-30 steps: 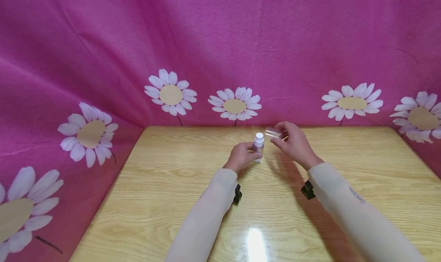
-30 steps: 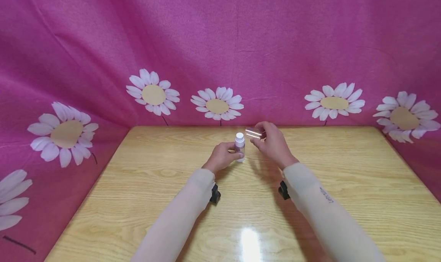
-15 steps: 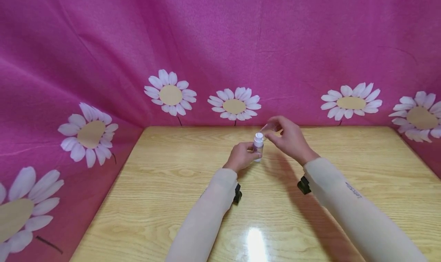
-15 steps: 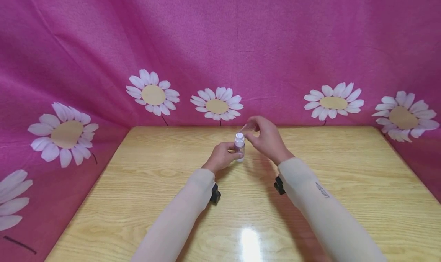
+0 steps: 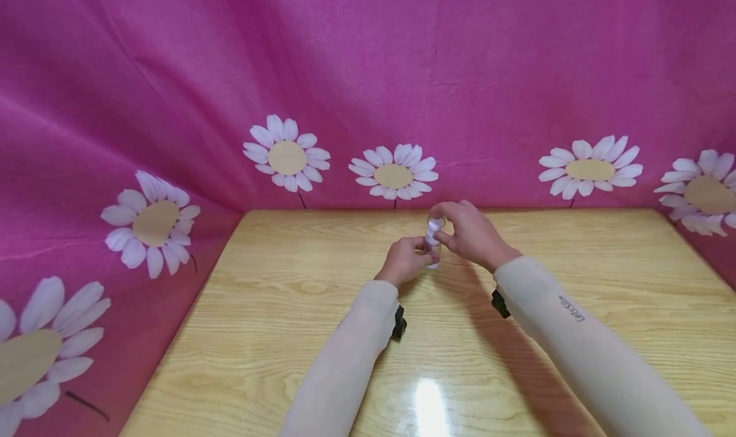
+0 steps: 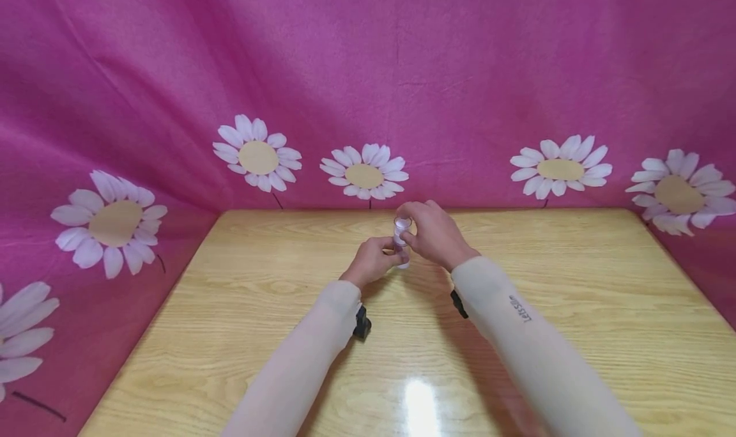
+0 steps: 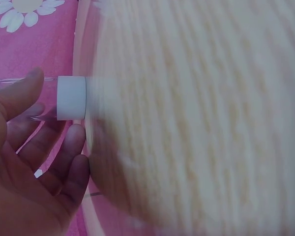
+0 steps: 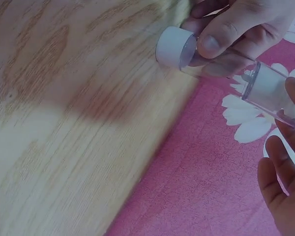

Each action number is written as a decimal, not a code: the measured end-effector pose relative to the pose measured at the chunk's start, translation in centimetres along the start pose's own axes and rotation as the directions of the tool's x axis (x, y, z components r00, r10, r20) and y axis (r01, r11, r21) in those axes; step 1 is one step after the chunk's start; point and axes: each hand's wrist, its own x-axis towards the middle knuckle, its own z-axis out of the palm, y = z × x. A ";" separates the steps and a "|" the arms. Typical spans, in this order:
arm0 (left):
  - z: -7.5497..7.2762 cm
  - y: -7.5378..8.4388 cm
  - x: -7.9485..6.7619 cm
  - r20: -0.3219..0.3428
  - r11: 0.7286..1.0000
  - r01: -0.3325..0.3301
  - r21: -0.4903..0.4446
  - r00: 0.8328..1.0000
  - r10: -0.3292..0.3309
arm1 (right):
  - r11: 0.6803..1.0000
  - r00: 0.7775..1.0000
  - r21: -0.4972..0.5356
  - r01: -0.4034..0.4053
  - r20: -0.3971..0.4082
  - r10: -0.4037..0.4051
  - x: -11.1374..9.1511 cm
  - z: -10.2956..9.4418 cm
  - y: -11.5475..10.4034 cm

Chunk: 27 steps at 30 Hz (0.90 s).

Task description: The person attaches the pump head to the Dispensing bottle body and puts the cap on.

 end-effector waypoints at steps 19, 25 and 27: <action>-0.5 0.3 -0.3 -0.009 0.998 0.026 0.063 1.000 -0.026 | 0.999 1.000 -0.039 0.014 -0.021 -0.014 -0.2 1.1 -1.0; -0.2 0.6 -0.3 0.005 0.985 0.021 0.170 1.000 -0.022 | 0.998 0.999 0.059 -0.032 0.034 0.030 -0.9 0.8 -0.7; -0.2 0.6 -0.3 0.021 0.982 0.021 0.188 0.999 -0.025 | 0.995 0.998 0.085 -0.052 0.052 0.048 -1.2 0.6 -0.6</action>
